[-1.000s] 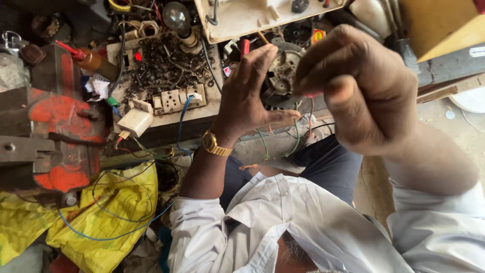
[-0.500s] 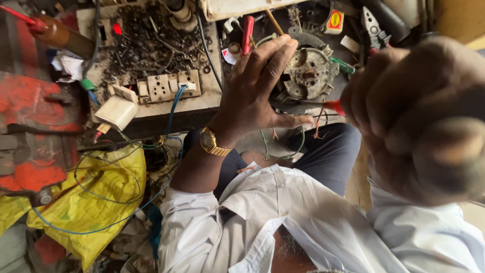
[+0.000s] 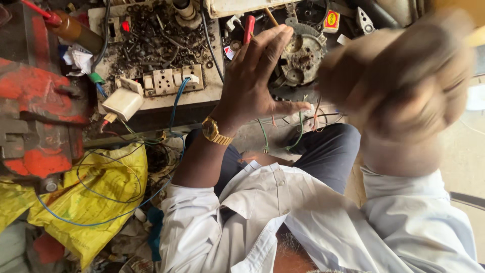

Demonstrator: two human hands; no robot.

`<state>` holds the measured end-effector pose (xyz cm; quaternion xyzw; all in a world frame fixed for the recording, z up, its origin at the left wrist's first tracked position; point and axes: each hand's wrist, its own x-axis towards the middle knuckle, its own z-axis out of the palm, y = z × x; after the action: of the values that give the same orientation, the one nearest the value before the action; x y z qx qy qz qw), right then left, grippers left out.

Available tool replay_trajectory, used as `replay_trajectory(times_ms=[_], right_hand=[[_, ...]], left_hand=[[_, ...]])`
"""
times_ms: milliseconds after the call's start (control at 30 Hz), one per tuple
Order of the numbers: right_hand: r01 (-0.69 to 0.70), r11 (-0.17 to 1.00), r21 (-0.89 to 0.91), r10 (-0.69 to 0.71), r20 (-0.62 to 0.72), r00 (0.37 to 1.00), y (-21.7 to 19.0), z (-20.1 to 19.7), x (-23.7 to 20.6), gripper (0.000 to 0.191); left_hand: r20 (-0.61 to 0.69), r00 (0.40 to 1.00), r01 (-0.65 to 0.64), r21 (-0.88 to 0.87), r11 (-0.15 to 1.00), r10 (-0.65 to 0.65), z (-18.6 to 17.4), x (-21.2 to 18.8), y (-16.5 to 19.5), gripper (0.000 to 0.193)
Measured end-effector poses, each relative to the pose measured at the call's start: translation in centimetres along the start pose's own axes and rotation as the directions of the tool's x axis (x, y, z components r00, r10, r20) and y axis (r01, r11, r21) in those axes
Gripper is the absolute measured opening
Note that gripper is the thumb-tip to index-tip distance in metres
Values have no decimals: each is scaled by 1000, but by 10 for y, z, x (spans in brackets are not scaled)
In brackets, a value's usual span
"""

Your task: The person sits at a cluttered repair workbench handling an electric motor assembly. They untangle and route green and yellow wires around the motor housing, reposition the motor, then use a red-handled screwdriver and pliers to work on its parts while checking it with a multimeter.

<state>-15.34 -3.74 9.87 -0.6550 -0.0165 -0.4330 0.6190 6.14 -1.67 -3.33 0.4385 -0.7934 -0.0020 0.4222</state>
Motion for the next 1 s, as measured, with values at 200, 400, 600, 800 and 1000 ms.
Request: replay_trajectory(times_ms=[200, 400, 600, 800, 1000], right_hand=[[-8, 983, -184, -54, -330, 942, -10, 25, -18, 33], [-23, 978, -209, -58, -372, 926, 2, 23, -50, 32], [2, 995, -104, -24, -211, 977, 12, 15, -10, 32], [-67, 996, 52, 66, 22, 998, 19, -37, 4, 32], [-78, 993, -93, 58, -201, 978, 12, -29, -36, 32]], left_hand=[[-14, 1000, -13, -17, 1000, 13, -4, 1, 1, 114], [6, 1000, -2, -17, 1000, 2, 2, -3, -5, 113], [70, 998, 2, 14, 1000, -3, -2, -2, -7, 109], [-13, 1000, -25, 45, 999, 25, -4, 5, -7, 113], [-6, 1000, 2, 23, 1000, -2, 1, -3, -4, 114]])
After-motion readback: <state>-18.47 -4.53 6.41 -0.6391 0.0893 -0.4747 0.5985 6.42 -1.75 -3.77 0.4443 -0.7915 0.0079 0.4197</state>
